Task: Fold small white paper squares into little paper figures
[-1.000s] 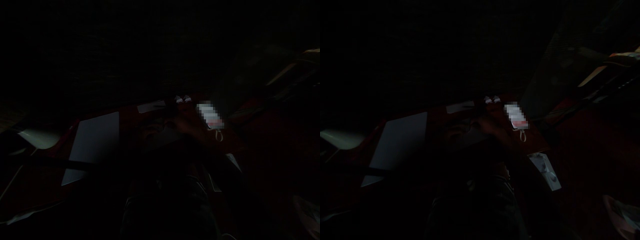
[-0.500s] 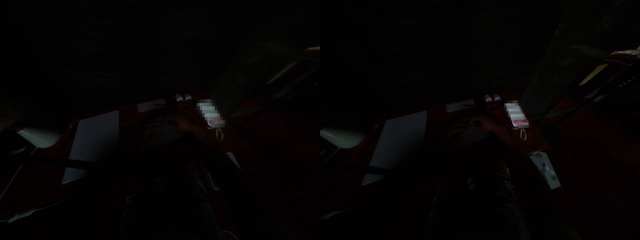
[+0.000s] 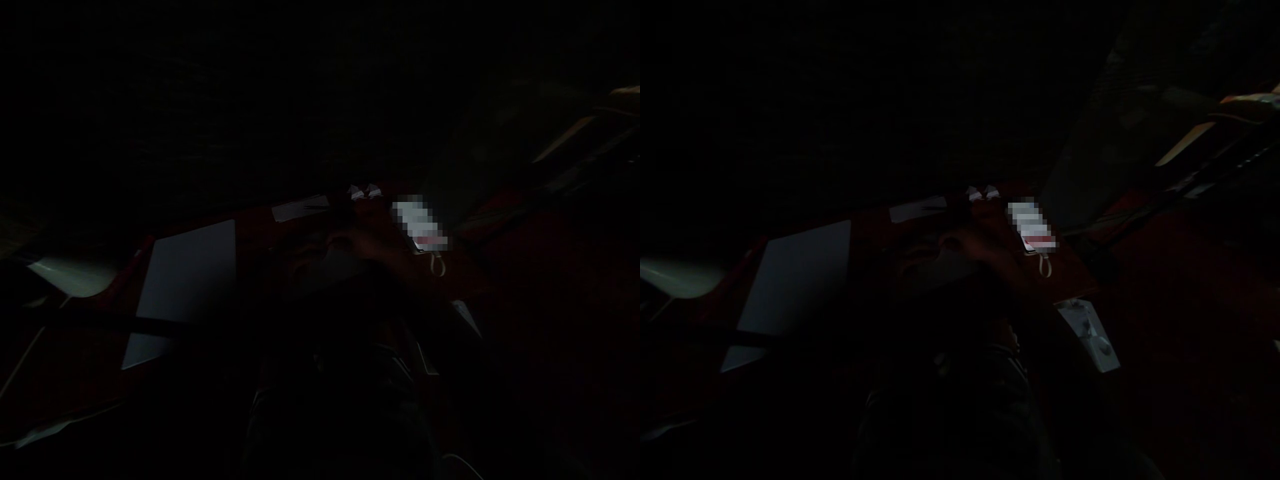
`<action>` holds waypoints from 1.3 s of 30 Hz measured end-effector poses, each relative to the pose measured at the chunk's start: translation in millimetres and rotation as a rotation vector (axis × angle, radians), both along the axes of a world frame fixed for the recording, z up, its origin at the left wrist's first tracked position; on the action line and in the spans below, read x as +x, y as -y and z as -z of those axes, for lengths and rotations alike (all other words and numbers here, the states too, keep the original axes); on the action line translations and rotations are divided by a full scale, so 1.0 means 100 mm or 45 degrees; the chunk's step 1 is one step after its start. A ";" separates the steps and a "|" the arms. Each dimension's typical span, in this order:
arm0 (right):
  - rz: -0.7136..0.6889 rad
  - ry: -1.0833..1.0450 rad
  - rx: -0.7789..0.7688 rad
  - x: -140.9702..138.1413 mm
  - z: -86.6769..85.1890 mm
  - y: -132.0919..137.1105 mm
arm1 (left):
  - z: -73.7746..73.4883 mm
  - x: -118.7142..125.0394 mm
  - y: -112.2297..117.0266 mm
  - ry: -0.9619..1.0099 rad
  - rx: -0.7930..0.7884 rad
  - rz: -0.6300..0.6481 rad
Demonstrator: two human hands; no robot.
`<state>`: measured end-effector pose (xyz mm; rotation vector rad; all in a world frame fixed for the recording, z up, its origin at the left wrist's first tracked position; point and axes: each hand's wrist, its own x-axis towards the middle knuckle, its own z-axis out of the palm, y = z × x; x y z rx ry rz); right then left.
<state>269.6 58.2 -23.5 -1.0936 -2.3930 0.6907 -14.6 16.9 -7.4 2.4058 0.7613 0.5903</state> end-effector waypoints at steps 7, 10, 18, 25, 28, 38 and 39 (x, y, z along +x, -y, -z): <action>0.055 0.045 -0.015 -0.03 -0.01 0.03 | 0.00 0.01 -0.05 -0.015 0.002 0.111; 0.057 0.035 -0.032 -0.03 -0.01 0.03 | -0.01 0.00 -0.05 -0.005 0.008 0.118; 0.075 0.094 0.017 -0.06 0.00 0.02 | 0.01 -0.01 -0.05 0.004 0.005 0.121; 0.111 0.119 0.019 -0.09 -0.01 0.02 | 0.07 -0.08 -0.07 -0.005 -0.010 0.077; 0.117 0.101 0.023 -0.10 -0.02 0.02 | 0.08 -0.10 -0.06 -0.001 -0.020 0.075; 0.067 0.016 -0.092 -0.07 -0.03 -0.02 | 0.04 -0.07 -0.05 0.044 -0.054 0.098; 0.040 -0.003 -0.097 -0.05 -0.01 -0.04 | 0.03 -0.06 -0.04 0.042 -0.051 0.102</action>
